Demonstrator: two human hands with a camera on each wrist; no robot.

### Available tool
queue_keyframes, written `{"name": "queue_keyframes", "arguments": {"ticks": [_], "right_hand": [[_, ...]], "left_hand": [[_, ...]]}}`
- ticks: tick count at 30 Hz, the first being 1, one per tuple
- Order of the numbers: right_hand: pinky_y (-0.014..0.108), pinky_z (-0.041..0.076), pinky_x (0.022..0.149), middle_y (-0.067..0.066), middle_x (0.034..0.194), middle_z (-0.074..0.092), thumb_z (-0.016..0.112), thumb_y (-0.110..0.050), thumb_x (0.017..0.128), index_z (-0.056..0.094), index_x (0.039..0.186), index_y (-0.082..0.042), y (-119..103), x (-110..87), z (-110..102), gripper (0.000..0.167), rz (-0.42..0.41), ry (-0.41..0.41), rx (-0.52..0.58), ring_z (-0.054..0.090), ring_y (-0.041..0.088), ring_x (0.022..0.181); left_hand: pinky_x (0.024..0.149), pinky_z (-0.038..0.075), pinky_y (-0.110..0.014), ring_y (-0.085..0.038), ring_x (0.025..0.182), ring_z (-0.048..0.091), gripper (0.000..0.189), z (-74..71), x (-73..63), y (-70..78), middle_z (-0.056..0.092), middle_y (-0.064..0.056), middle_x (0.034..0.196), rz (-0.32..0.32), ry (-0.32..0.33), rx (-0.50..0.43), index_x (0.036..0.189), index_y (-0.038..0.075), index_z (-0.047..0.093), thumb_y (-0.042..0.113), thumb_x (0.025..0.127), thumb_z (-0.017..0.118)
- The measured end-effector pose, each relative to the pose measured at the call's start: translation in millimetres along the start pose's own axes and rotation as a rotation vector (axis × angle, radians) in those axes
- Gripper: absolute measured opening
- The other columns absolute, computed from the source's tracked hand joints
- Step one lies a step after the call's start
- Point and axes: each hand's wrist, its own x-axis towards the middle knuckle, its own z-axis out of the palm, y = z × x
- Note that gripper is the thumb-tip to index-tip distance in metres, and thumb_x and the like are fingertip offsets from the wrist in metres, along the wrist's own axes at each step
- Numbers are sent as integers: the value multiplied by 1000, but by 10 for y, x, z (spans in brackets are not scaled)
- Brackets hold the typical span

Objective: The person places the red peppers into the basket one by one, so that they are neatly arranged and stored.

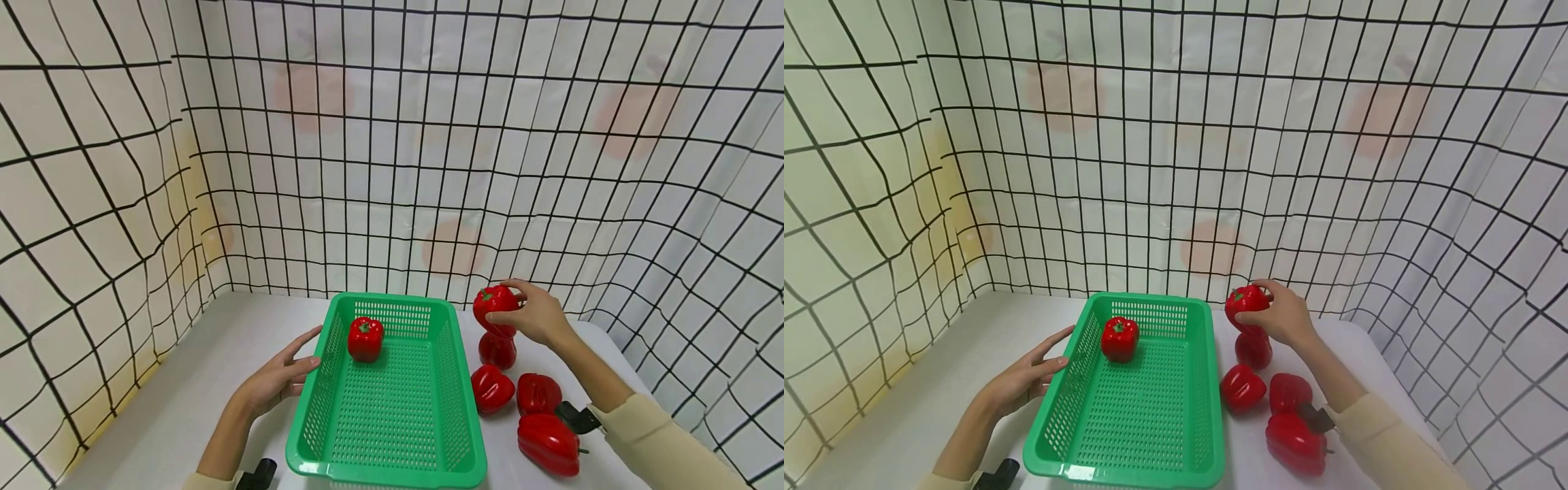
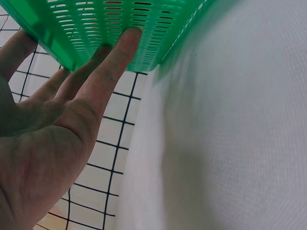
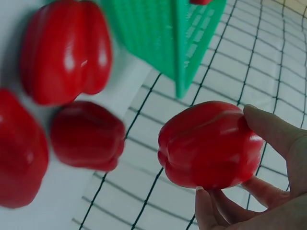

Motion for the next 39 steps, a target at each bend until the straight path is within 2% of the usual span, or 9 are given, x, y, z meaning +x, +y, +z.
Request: {"name": "queue_keyframes", "arguments": {"ticks": [3,15,19,26,32,39], "right_hand": [[49,63,83,33,137,55,78,-36,86,43,151,-7,-112,31,31,79,-11,-15,32,59,48,117],[52,60,90,27,141,54,82,-30,83,37,156,-13,-495,134,192,87,-50,-76,158,53,46,127],[51,61,90,26,140,55,82,-31,83,42,153,-14,-579,168,275,82,-61,-99,184,54,45,125],[48,61,88,24,135,58,83,-29,82,46,146,-12,-640,218,446,76,-44,-138,227,56,43,123],[46,61,87,22,133,61,84,-27,81,46,140,-13,-674,214,605,71,-39,-180,227,59,39,121],[47,59,89,21,135,62,84,-27,81,48,140,-15,-616,220,732,70,-33,-258,244,61,38,119]], "left_hand": [[94,60,-47,-38,113,70,72,-8,-5,-1,52,-31,144,7,-18,-15,164,32,11,21,106,53],[93,60,-46,-37,111,71,73,-5,-14,16,56,-31,140,15,-13,-3,164,31,11,21,106,53],[92,60,-46,-37,111,71,72,-6,-16,18,56,-30,140,17,-12,3,164,31,11,21,106,53],[94,60,-46,-38,114,70,71,4,-8,7,54,-30,143,14,-19,1,163,33,13,22,106,53],[94,60,-47,-39,115,69,71,10,-6,5,52,-31,144,-4,2,0,162,36,15,22,106,54],[94,60,-46,-37,113,70,71,5,4,6,54,-29,142,5,-9,-3,163,33,12,21,106,53]]}}
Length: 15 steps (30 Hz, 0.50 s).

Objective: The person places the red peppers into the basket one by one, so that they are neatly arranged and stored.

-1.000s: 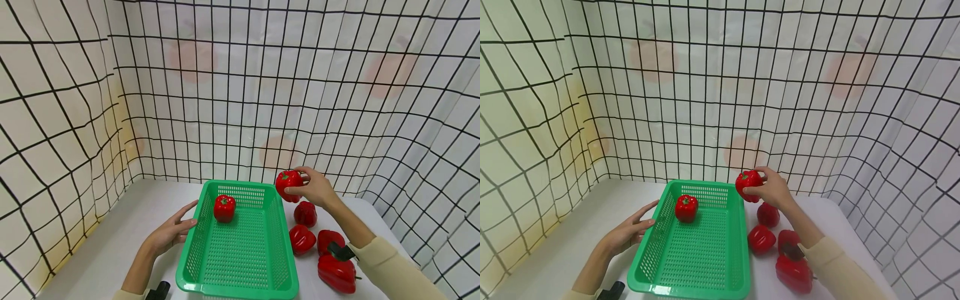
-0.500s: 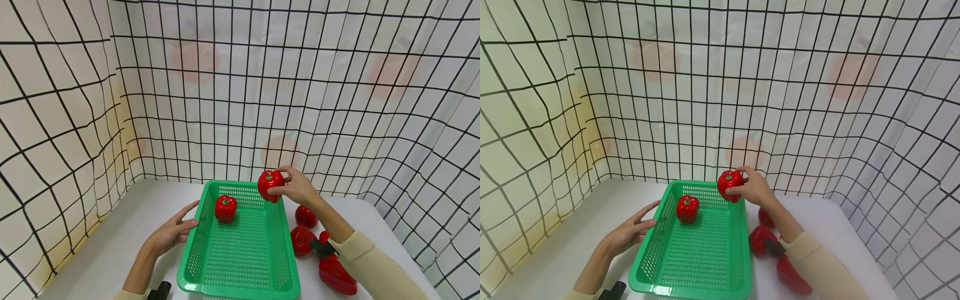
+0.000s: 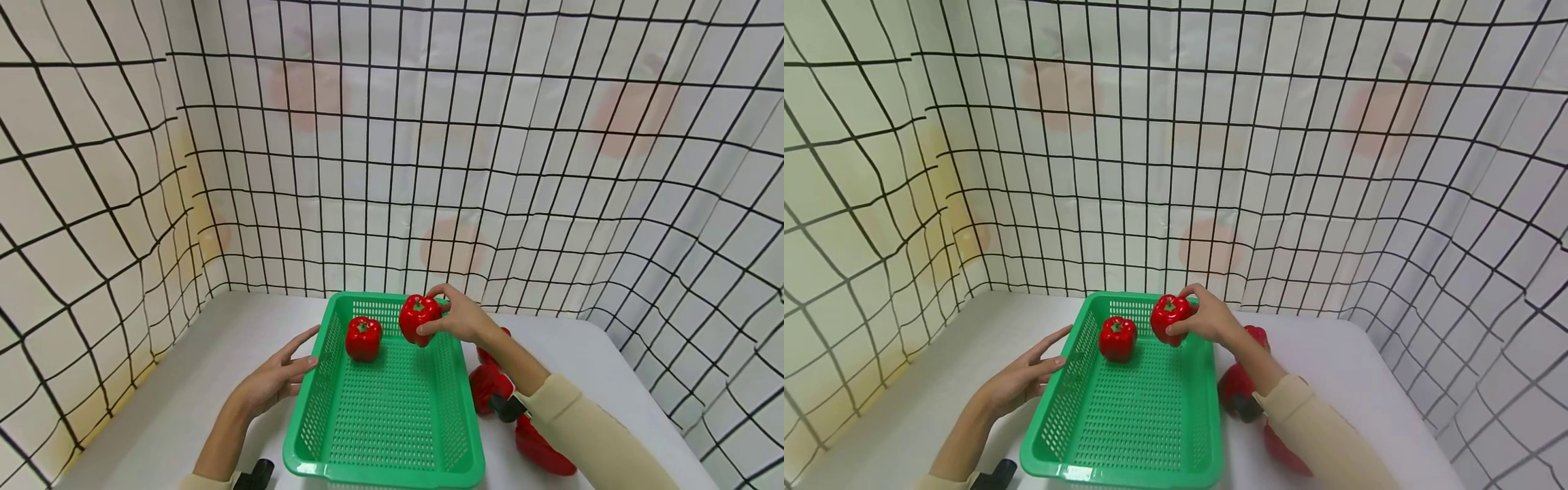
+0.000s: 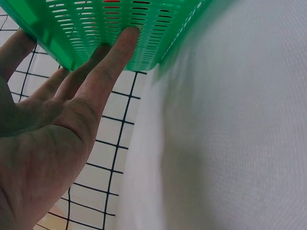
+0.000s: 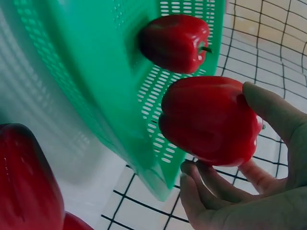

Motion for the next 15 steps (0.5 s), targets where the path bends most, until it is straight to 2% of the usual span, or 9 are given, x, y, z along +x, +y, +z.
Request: {"name": "queue_keyframes", "arguments": {"ticks": [4,11,15], "right_hand": [[49,59,90,20,136,61,85,-26,80,51,141,-16,47,41,40,70,22,-27,9,60,37,121],[45,58,85,17,123,65,87,-27,79,55,140,-18,113,101,97,70,62,-39,-29,64,31,109],[44,58,84,16,120,67,87,-27,78,55,141,-18,151,128,131,71,58,-36,-49,65,29,106]], "left_hand": [[94,60,-46,-37,113,70,71,-3,-8,6,55,-28,142,3,-1,1,164,32,12,21,107,52],[94,60,-45,-38,115,69,71,8,-9,14,54,-29,143,1,5,3,164,32,12,21,106,53],[93,60,-45,-37,114,70,71,4,-11,12,54,-29,143,1,4,4,164,32,11,21,107,52]]}}
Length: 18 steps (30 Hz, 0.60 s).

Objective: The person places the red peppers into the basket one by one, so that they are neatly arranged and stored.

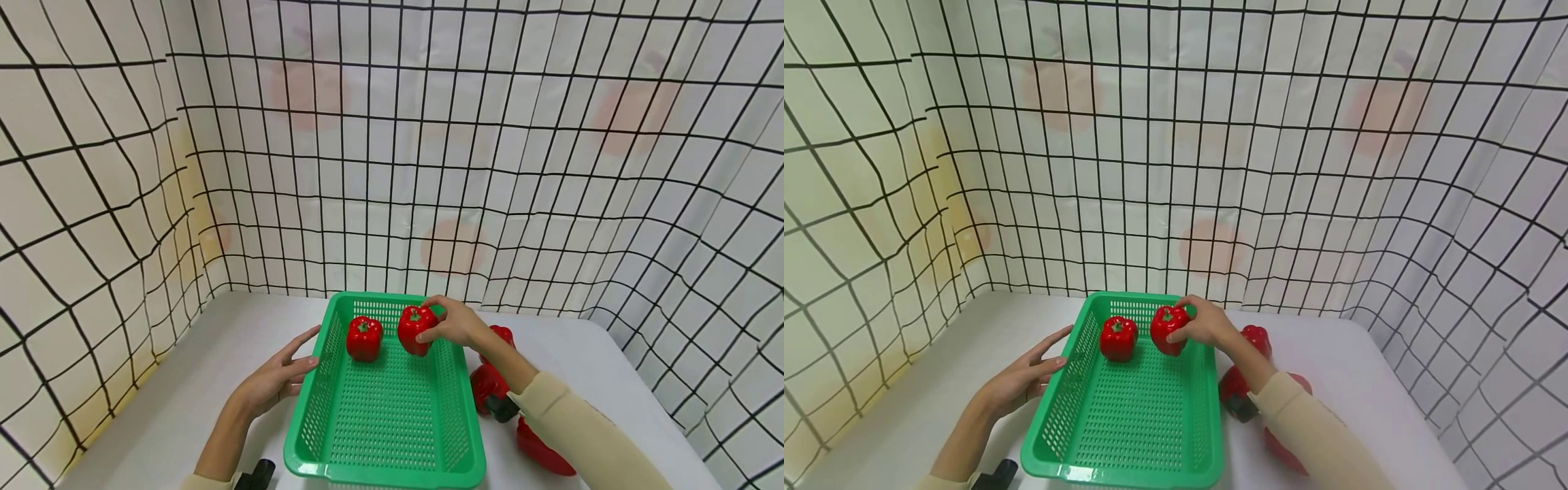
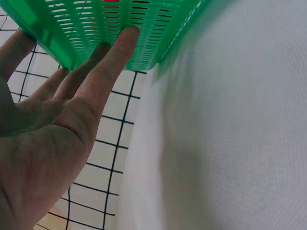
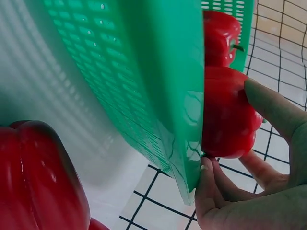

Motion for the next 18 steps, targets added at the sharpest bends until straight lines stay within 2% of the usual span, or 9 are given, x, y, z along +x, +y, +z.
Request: {"name": "queue_keyframes", "arguments": {"ticks": [9,18], "right_hand": [[51,57,92,16,128,66,88,-25,76,56,139,-19,35,79,108,71,-31,8,-60,64,31,113],[60,52,99,17,134,63,87,-24,78,53,143,-17,95,99,168,73,-61,-11,-121,59,39,124]], "left_hand": [[94,60,-45,-37,114,70,71,8,-13,1,54,-30,143,-12,16,-1,163,33,12,22,106,54],[94,60,-45,-38,115,69,71,7,-3,7,53,-29,144,1,-4,7,164,33,11,22,107,52]]}}
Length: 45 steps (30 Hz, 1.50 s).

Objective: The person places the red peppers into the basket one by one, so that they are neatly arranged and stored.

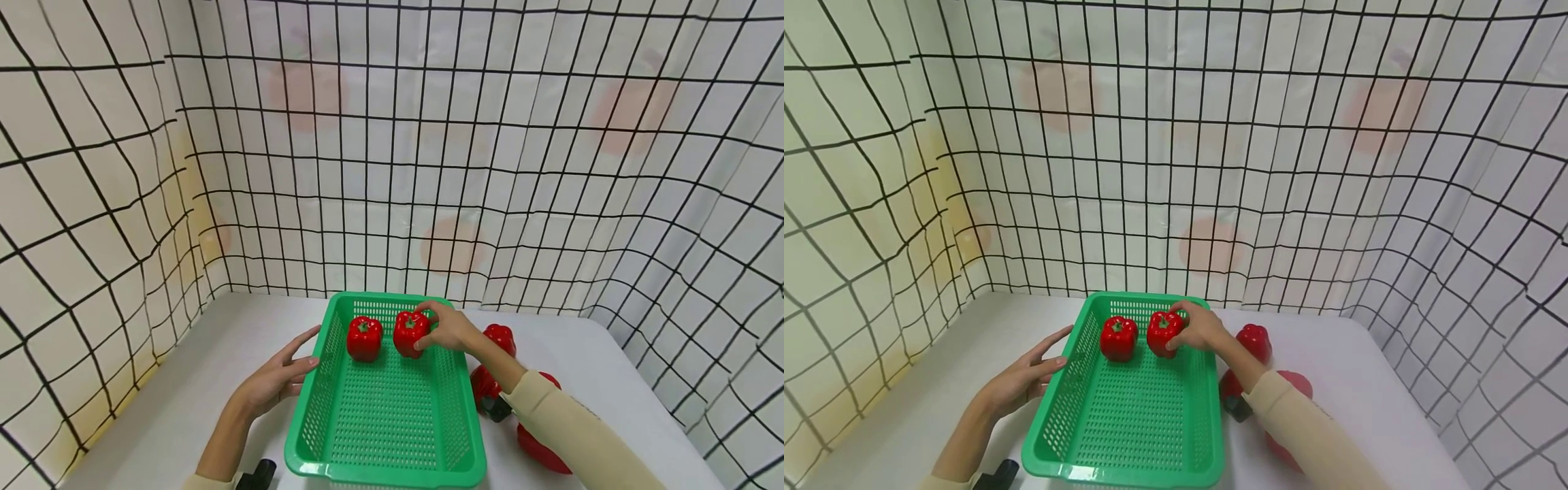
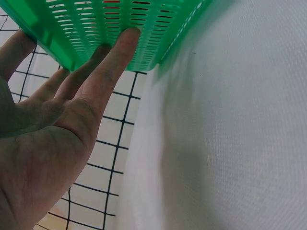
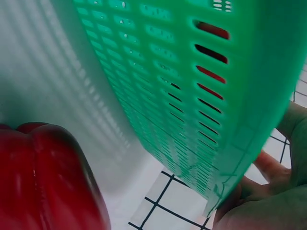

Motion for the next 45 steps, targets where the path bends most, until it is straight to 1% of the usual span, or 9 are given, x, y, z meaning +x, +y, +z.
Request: {"name": "queue_keyframes", "arguments": {"ticks": [7,11,14,18,25,30,35,42,45], "right_hand": [[62,51,99,12,131,65,88,-28,77,54,143,-22,4,28,14,75,-29,6,-53,59,38,124],[67,41,106,11,126,66,87,-30,77,55,143,-21,14,36,28,74,-55,13,-86,61,36,120],[67,35,108,10,119,67,87,-30,77,55,143,-20,24,45,40,74,-67,15,-112,61,35,117],[63,36,108,9,117,68,87,-28,77,55,141,-21,34,53,69,73,-70,28,-141,61,35,117],[57,39,100,7,114,71,89,-27,74,58,138,-22,48,50,124,72,-78,57,-196,59,32,116],[53,40,98,7,115,71,88,-25,75,58,140,-22,59,40,139,72,-69,59,-220,58,29,115],[53,40,97,8,117,70,87,-24,76,57,142,-21,54,19,134,73,-70,48,-222,58,30,116],[53,41,97,9,117,68,87,-25,77,56,143,-22,44,6,111,73,-65,42,-220,58,29,113],[55,41,99,10,117,67,86,-25,77,56,143,-22,49,10,107,73,-67,40,-211,58,30,113]], "left_hand": [[92,61,-45,-38,112,71,72,-20,6,43,56,-30,140,8,0,16,164,31,10,21,107,52],[92,61,-45,-36,111,72,71,-17,10,50,56,-30,140,8,5,24,164,32,11,22,107,52],[93,60,-45,-35,110,72,70,-14,12,48,55,-30,141,4,11,26,164,33,12,22,107,52],[93,60,-45,-35,111,72,71,-9,13,50,55,-30,141,8,14,34,164,32,12,23,107,53],[92,60,-45,-35,110,72,72,-1,13,43,56,-30,140,4,20,31,164,30,12,23,106,54],[93,60,-46,-37,112,71,72,1,17,25,55,-30,141,5,15,24,164,30,11,22,106,53],[94,60,-46,-36,112,71,72,14,8,8,54,-30,142,-7,25,18,163,33,13,23,106,55],[93,60,-45,-36,112,71,71,20,-1,7,55,-29,141,-1,27,25,163,33,13,22,106,54],[93,60,-45,-35,111,72,72,25,-6,7,56,-29,140,-4,33,24,163,33,14,23,106,55]]}}
